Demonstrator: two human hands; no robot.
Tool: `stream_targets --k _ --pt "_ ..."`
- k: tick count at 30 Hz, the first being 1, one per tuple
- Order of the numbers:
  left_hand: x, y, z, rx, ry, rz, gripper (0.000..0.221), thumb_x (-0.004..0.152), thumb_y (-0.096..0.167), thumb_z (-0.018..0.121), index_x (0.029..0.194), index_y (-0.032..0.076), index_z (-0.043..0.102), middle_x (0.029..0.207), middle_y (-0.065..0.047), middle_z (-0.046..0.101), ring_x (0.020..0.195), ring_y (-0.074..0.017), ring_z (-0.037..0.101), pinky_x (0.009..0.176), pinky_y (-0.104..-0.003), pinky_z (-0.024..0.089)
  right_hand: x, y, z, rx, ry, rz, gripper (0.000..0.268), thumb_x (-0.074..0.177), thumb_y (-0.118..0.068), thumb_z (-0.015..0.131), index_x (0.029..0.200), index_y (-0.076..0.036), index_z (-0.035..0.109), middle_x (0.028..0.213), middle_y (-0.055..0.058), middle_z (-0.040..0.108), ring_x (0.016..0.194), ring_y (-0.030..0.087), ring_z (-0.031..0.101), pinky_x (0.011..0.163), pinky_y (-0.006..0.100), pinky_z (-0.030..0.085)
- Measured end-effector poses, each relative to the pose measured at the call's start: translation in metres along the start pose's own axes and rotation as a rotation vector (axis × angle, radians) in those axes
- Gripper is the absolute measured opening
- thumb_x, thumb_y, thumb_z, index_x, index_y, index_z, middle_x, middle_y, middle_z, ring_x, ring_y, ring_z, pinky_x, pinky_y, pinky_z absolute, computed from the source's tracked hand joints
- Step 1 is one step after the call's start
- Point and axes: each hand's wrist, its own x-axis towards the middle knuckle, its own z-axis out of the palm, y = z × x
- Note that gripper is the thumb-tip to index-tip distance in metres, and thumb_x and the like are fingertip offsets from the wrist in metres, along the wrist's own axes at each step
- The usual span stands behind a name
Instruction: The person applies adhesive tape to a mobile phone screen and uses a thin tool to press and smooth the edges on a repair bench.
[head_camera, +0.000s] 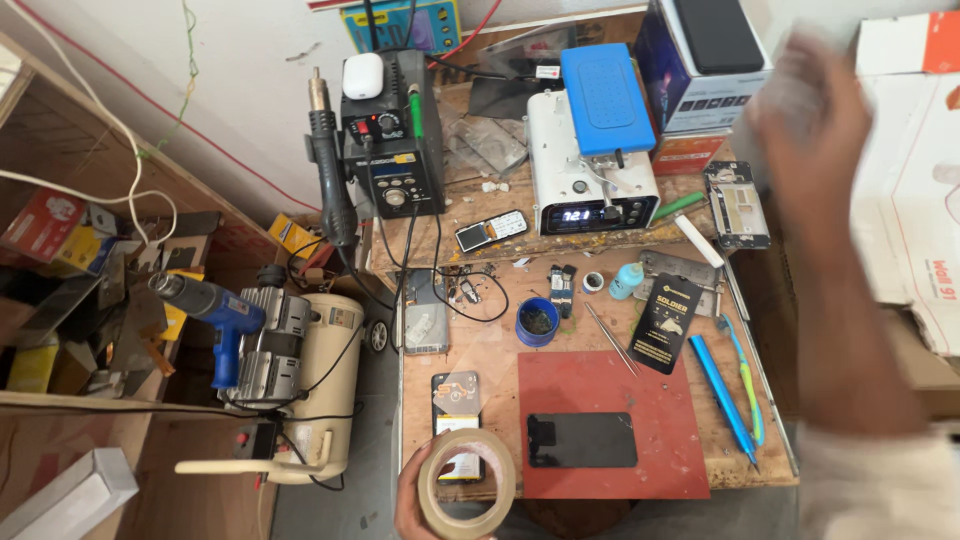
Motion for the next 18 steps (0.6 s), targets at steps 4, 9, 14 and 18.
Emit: stream_targets --k 4,9,14,18 --pt "0.011 0.027 0.023 -0.273 -0.131 -0.014 0.117 0.061 0.043 0.095 0.149 -0.004 0.035 0.137 -0.023 0.06 0.126 -0.0331 0.063 0.107 -0.044 0.05 -0.168 -0.09 0.029 0.068 -0.505 0.189 0.072 0.063 -0.001 0.087 0.131 -0.005 0.065 0.129 0.007 0.072 0.127 0.024 0.064 0.115 0.041 0.044" --pt "0.014 0.049 0.054 -0.468 -0.381 -0.197 0.096 0.077 0.052 0.085 0.144 -0.002 0.042 0.14 -0.023 0.058 0.132 -0.0321 0.059 0.114 -0.043 0.047 -0.295 -0.143 0.068 0.418 -0.688 0.156 0.068 0.081 -0.051 0.082 0.125 -0.002 0.065 0.141 0.014 0.057 0.147 0.038 0.042 0.117 0.053 0.036" --pt "0.02 0.07 0.048 -0.238 -0.68 -0.091 0.054 0.094 0.051 0.067 0.125 0.007 0.063 0.155 -0.02 0.052 0.15 -0.0335 0.049 0.124 -0.048 0.034 -0.334 -0.123 0.037 0.408 -0.695 0.284 0.05 0.082 -0.051 0.081 0.096 -0.004 0.07 0.106 0.007 0.068 0.132 0.035 0.055 0.11 0.05 0.042" --pt "0.02 0.09 0.053 -0.208 -0.872 -0.014 0.034 0.093 0.039 0.073 0.097 0.006 0.067 0.134 -0.016 0.064 0.139 -0.0348 0.055 0.129 -0.053 0.029 -0.355 -0.113 0.011 0.67 -0.663 0.4 0.042 0.09 -0.042 0.078 0.098 -0.003 0.068 0.097 0.007 0.065 0.104 0.029 0.063 0.122 0.054 0.038"
